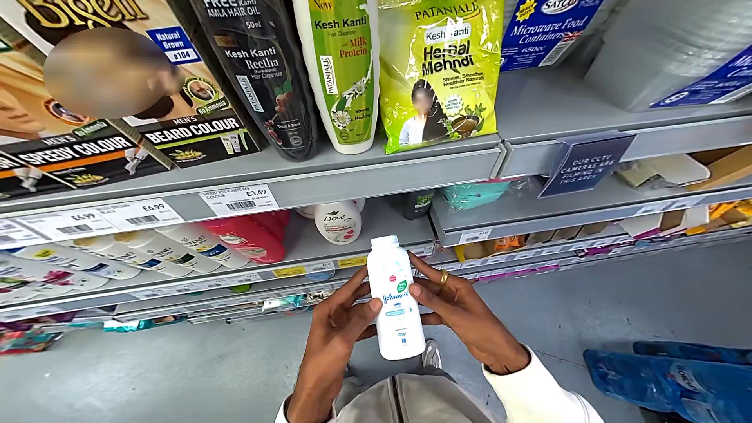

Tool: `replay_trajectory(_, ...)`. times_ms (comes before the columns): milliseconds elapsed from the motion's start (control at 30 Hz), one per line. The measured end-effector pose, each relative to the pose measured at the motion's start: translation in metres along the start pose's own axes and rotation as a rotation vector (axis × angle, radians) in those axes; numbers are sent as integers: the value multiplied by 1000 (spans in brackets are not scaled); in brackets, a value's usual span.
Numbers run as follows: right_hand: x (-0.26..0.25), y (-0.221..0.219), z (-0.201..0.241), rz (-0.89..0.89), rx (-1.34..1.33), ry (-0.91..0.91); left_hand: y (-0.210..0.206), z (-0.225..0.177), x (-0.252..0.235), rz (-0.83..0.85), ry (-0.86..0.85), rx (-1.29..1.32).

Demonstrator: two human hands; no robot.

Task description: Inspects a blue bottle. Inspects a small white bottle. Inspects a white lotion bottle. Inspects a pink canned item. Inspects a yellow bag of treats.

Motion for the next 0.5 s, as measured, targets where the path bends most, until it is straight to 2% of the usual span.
replay_trajectory(500,4,1,-2,-8,-8,-12,-2,2,2,14,1,19)
Point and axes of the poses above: each hand's wrist, its own x-axis away from the middle knuckle, its own y-axis out of the back of the hand, z = x × y, the point moved 5 cm from there along -x, towards the middle knuckle, and after that the axes turned 1 degree about z, right-handed, at the moved point
